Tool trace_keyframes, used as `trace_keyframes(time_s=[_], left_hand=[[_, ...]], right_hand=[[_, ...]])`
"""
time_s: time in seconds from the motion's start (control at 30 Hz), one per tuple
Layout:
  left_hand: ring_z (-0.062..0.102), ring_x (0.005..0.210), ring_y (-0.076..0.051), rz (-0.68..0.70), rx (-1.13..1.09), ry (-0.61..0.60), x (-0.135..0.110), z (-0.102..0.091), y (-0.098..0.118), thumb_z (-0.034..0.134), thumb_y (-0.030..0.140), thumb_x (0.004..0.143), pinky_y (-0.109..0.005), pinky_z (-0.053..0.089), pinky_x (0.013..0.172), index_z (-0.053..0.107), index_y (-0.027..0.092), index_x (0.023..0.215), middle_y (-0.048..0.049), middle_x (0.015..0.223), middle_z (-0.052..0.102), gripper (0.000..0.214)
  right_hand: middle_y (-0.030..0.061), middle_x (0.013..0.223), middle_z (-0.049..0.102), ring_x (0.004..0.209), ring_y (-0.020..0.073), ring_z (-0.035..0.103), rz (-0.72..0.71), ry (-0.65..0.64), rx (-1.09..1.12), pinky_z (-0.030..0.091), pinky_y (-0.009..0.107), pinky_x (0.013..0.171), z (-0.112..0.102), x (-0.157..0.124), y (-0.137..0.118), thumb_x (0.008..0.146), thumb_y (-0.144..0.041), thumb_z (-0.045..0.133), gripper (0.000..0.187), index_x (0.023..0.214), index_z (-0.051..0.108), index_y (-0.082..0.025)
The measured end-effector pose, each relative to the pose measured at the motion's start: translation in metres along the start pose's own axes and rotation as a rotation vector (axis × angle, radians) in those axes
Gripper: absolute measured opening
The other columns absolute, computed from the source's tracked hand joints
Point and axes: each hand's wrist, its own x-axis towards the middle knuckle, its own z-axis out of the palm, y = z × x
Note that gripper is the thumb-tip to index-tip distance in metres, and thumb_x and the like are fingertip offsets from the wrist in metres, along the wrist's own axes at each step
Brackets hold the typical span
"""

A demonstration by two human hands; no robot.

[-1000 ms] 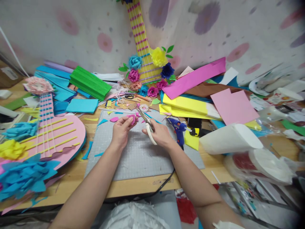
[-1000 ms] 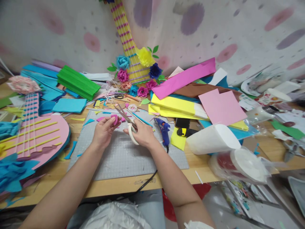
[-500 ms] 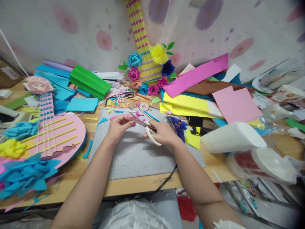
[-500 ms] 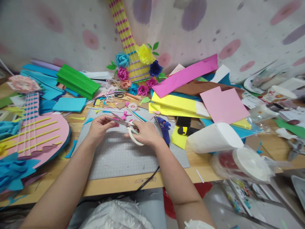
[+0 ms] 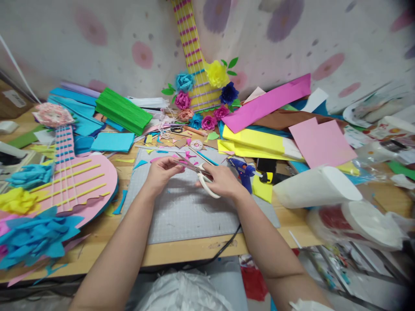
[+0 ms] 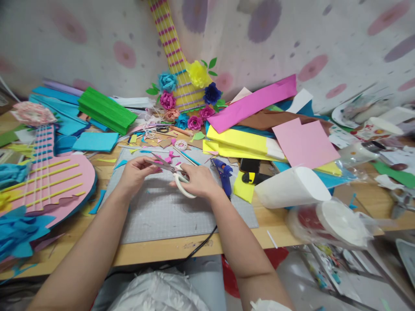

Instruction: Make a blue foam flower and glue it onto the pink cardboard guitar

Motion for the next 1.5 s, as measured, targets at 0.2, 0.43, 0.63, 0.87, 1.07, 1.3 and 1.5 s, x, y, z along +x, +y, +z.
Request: trace_keyframes(time_s=[0.2, 0.43, 0.63, 0.87, 1.07, 1.3, 1.5], left_hand=[[0.063, 0.062, -0.014, -0.012, -0.013, 0.024, -0.001, 0.001, 0.001, 0.079, 0.022, 0.052, -0.027, 0.056, 0.065, 0.067, 0.014, 0.062, -0.0034, 0.065, 0.067, 0.017], [0.063, 0.059, -0.013, -0.05, -0.032, 0.0, 0.0, -0.004, 0.004, 0.078, 0.016, 0.053, -0.025, 0.055, 0.062, 0.068, 0.015, 0.061, -0.0033, 0.062, 0.066, 0.013], [0.065, 0.065, -0.016, -0.066, 0.006, -0.017, 0.0, -0.008, 0.004, 0.08, 0.023, 0.053, -0.028, 0.055, 0.063, 0.067, 0.015, 0.062, -0.0051, 0.067, 0.068, 0.018], [0.066, 0.069, -0.017, -0.133, -0.068, 0.132, 0.002, 0.002, -0.002, 0.08, 0.03, 0.052, -0.029, 0.054, 0.066, 0.068, 0.014, 0.064, -0.0071, 0.072, 0.07, 0.023], [0.067, 0.073, -0.016, -0.213, -0.253, 0.253, 0.001, 0.014, -0.005, 0.078, 0.025, 0.056, -0.025, 0.053, 0.068, 0.067, 0.013, 0.067, -0.0055, 0.072, 0.07, 0.02], [0.067, 0.073, -0.013, -0.254, -0.443, 0.293, -0.002, 0.025, -0.009, 0.071, 0.018, 0.067, -0.023, 0.053, 0.07, 0.066, 0.014, 0.073, -0.0036, 0.073, 0.071, 0.009], [0.067, 0.07, -0.013, -0.193, -0.369, 0.368, -0.001, 0.017, 0.002, 0.068, 0.015, 0.066, -0.027, 0.054, 0.075, 0.062, 0.012, 0.065, -0.0024, 0.065, 0.067, 0.006]], right_hand=[[0.0013, 0.073, 0.062, 0.064, 0.0148, 0.053, -0.003, 0.012, 0.005, 0.022, 0.023, 0.055, -0.001, -0.001, 0.001, 0.08, -0.053, 0.048, 0.033, 0.082, 0.056, -0.021], [-0.0007, 0.065, 0.058, 0.058, 0.0123, 0.047, -0.013, 0.037, 0.016, 0.021, 0.023, 0.054, -0.001, -0.001, 0.002, 0.078, -0.054, 0.049, 0.035, 0.072, 0.057, -0.02], [-0.003, 0.057, 0.052, 0.053, 0.0097, 0.04, 0.01, 0.075, 0.099, 0.021, 0.022, 0.053, 0.0, -0.001, 0.007, 0.078, -0.053, 0.05, 0.036, 0.066, 0.055, -0.019], [-0.0009, 0.068, 0.057, 0.062, 0.0132, 0.048, 0.176, 0.103, 0.207, 0.028, 0.021, 0.055, 0.012, 0.006, 0.01, 0.081, -0.052, 0.045, 0.032, 0.084, 0.056, -0.021], [0.0036, 0.087, 0.063, 0.074, 0.0169, 0.055, 0.2, 0.082, 0.268, 0.034, 0.024, 0.062, 0.016, 0.007, 0.004, 0.084, -0.049, 0.041, 0.031, 0.097, 0.051, -0.022], [0.0037, 0.081, 0.061, 0.076, 0.0176, 0.054, 0.259, 0.091, 0.253, 0.035, 0.025, 0.064, 0.021, 0.011, -0.008, 0.085, -0.054, 0.037, 0.036, 0.084, 0.052, -0.021], [0.0019, 0.082, 0.062, 0.074, 0.0166, 0.054, 0.34, 0.174, 0.384, 0.034, 0.024, 0.062, 0.027, 0.012, -0.007, 0.083, -0.056, 0.041, 0.037, 0.09, 0.056, -0.023]])
